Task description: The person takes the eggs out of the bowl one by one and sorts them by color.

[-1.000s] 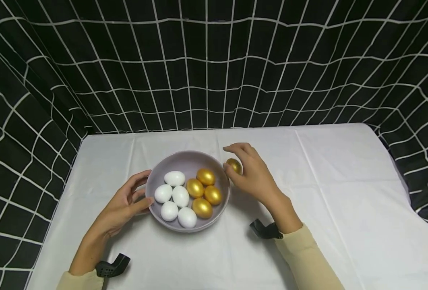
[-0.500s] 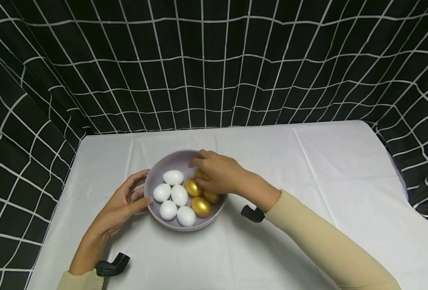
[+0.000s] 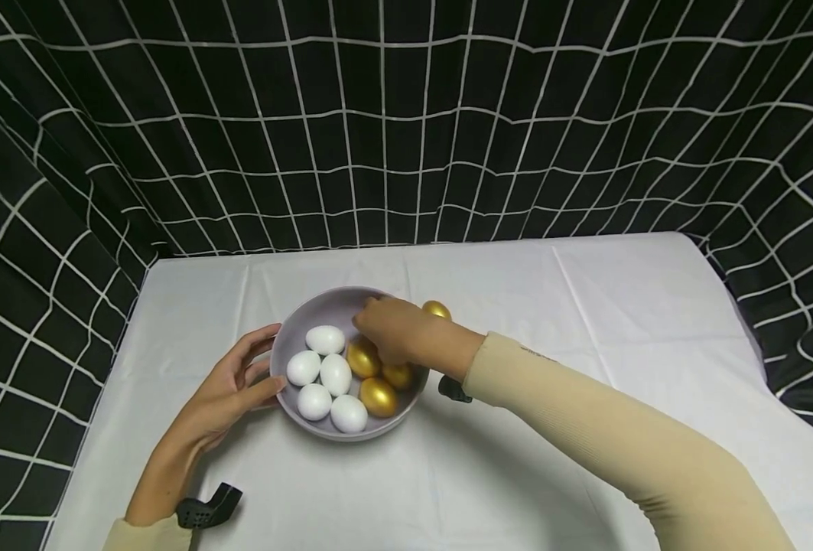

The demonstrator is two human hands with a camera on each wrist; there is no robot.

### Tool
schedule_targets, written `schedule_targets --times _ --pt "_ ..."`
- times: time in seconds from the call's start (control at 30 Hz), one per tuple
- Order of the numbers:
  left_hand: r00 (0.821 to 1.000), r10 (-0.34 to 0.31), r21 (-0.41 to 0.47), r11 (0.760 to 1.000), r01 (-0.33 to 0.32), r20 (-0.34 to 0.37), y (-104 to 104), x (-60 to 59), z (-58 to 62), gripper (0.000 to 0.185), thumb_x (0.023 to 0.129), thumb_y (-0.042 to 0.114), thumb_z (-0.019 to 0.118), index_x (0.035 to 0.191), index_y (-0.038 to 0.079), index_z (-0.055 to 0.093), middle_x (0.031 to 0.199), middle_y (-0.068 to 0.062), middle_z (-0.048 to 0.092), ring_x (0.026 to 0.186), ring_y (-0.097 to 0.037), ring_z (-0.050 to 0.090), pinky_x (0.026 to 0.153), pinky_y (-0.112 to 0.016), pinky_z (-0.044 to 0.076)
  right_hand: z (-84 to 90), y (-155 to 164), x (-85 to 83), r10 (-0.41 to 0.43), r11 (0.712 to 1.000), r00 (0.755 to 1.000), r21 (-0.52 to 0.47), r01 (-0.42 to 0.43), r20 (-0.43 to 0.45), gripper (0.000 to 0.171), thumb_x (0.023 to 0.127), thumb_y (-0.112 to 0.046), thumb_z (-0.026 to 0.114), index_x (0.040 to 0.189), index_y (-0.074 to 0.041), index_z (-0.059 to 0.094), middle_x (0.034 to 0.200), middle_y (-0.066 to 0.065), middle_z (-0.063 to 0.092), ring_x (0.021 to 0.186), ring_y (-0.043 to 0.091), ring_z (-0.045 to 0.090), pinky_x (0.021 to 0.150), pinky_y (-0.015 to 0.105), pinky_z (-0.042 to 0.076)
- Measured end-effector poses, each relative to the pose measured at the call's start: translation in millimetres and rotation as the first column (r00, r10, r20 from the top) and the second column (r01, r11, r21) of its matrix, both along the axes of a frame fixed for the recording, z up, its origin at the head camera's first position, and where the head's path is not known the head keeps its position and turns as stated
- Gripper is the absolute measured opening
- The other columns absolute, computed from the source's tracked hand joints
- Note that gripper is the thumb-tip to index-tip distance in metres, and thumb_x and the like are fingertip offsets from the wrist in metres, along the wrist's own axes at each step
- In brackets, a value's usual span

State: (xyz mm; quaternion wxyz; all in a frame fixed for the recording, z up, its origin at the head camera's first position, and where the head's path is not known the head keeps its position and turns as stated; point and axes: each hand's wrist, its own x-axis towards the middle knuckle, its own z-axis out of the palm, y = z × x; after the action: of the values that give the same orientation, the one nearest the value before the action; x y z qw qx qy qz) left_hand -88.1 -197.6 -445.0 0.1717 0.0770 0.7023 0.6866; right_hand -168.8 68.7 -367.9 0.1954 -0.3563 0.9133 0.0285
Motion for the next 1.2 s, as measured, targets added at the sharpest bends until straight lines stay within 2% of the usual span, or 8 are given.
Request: schedule_targets --times 0.23,0.37,0.5,0.6,0.67,0.83,0.9,1.2 --pt "1.000 0.007 0.004 1.000 -0.007 0.001 0.9 -0.2 1.1 0.078 0.098 0.001 0.070 0.164 0.009 0.030 0.163 -0.024 0.032 0.127 -0.008 0.061 0.090 -0.038 0.064 11.5 4.3 4.1 -0.013 0.999 1.000 -0.035 0.012 -0.025 0.040 0.085 0.003 0.075 0.122 -0.010 0.070 0.122 0.013 0.067 0.116 0.032 0.065 0.099 0.043 0.059" --pt "1.000 0.008 -0.008 1.000 -0.008 0.001 0.7 -1.0 1.4 0.078 0.098 0.001 0.070 0.164 0.008 0.029 0.163 -0.025 0.032 0.126 -0.008 0.062 0.090 -0.037 0.064 17.8 15.2 3.3 -0.016 0.981 0.999 -0.196 0.008 -0.042 0.035 0.084 0.005 0.069 0.116 -0.010 0.072 0.113 0.009 0.067 0.104 0.029 0.067 0.088 0.041 0.058" --pt "1.000 0.007 -0.001 1.000 -0.007 0.002 0.2 -0.7 0.2 0.078 0.098 0.000 0.069 0.164 0.008 0.029 0.163 -0.025 0.032 0.125 -0.008 0.062 0.090 -0.037 0.064 18.7 32.4 3.1 -0.047 0.926 0.998 -0.378 0.025 -0.050 0.032 0.085 0.002 0.071 0.115 -0.010 0.072 0.109 0.008 0.066 0.092 0.025 0.064 0.082 0.038 0.055" --pt "1.000 0.006 0.002 1.000 -0.006 -0.001 -0.4 -0.7 -0.7 0.078 0.098 0.001 0.069 0.164 0.009 0.029 0.164 -0.025 0.032 0.126 -0.007 0.062 0.090 -0.037 0.064 16.8 46.7 4.2 -0.096 0.863 0.995 -0.501 0.070 -0.026 0.039 0.087 -0.003 0.074 0.126 -0.011 0.071 0.117 0.007 0.066 0.094 0.023 0.063 0.085 0.036 0.056" --pt "1.000 0.004 0.003 1.000 -0.004 -0.002 -0.8 -0.5 -1.0 0.078 0.098 0.001 0.069 0.164 0.009 0.029 0.164 -0.025 0.032 0.126 -0.007 0.062 0.090 -0.037 0.064 14.7 55.3 5.7 -0.119 0.798 0.993 -0.592 0.109 0.022 0.042 0.089 -0.003 0.074 0.131 -0.011 0.070 0.123 0.007 0.066 0.102 0.022 0.064 0.087 0.036 0.058" --pt "1.000 0.004 0.010 1.000 -0.003 -0.003 -1.2 0.5 -1.2 0.077 0.098 0.002 0.069 0.164 0.009 0.029 0.164 -0.025 0.033 0.126 -0.008 0.063 0.090 -0.036 0.064 5.5 73.8 12.6 -0.164 0.566 0.975 -0.795 0.218 0.150 0.043 0.092 0.000 0.073 0.133 -0.010 0.067 0.133 0.007 0.065 0.122 0.023 0.064 0.095 0.035 0.062" --pt "1.000 0.003 0.014 1.000 -0.003 -0.003 -0.8 0.3 -1.2 0.077 0.098 0.002 0.069 0.164 0.009 0.029 0.164 -0.025 0.033 0.126 -0.008 0.063 0.090 -0.037 0.064 0.8 80.9 15.5 -0.194 0.495 0.966 -0.833 0.246 0.170 0.044 0.092 0.000 0.074 0.134 -0.009 0.066 0.136 0.008 0.064 0.126 0.025 0.064 0.098 0.036 0.062" --pt "1.000 0.005 0.011 1.000 -0.005 0.007 -0.2 -1.1 -1.2 0.078 0.098 0.001 0.069 0.164 0.009 0.028 0.164 -0.025 0.033 0.126 -0.007 0.063 0.091 -0.037 0.064 -31.4 113.8 20.5 -0.335 0.322 0.893 -0.854 0.408 0.300 0.049 0.093 0.003 0.074 0.139 -0.004 0.060 0.143 0.014 0.062 0.131 0.033 0.063 0.096 0.031 0.063"
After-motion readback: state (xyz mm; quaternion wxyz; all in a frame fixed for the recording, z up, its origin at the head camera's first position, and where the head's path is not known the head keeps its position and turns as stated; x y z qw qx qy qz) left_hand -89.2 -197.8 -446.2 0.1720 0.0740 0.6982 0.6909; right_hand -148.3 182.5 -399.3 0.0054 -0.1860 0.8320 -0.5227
